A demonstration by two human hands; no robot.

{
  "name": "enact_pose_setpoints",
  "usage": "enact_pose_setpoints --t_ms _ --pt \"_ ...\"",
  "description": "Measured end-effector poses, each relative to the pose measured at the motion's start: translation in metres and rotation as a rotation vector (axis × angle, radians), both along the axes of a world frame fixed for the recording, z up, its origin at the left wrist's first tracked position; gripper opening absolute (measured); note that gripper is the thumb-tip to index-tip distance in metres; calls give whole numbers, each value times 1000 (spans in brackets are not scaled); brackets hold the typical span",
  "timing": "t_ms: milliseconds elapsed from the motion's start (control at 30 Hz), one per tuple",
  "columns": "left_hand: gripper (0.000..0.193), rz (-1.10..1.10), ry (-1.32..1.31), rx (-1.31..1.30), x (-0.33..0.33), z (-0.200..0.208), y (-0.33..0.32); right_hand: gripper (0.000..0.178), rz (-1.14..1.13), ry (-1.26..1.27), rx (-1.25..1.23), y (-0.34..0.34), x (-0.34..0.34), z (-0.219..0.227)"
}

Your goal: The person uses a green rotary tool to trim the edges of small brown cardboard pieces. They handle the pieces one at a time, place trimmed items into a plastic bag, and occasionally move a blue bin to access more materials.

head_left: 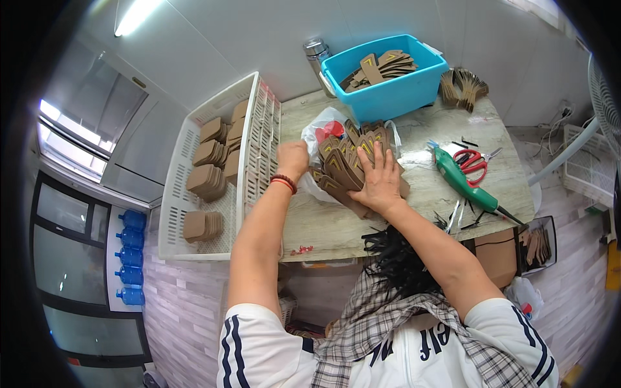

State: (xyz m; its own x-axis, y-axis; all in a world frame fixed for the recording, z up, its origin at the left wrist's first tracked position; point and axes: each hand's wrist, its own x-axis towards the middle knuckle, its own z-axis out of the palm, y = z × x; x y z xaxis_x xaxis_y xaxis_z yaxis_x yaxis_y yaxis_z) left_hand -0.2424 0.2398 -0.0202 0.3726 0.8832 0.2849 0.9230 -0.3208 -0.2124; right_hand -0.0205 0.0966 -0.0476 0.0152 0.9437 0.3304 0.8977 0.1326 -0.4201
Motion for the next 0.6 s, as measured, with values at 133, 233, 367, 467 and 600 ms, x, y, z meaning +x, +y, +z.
enact_pose_setpoints --t_ms 133,233,367,467,600 --pt "21 418 -1346 -268 -5 20 31 107 7 -7 30 -2 0 1" --pt "29 471 -1449 -574 5 24 30 108 35 2 47 -2 1 -1" --pt "36 180 -1089 -855 21 78 28 111 7 -41 17 -3 3 2" --pt "36 -21 -390 -781 43 94 12 110 2 -32 37 -4 4 2" --pt "20 -27 433 -361 48 58 -3 109 26 -1 43 -2 1 -2"
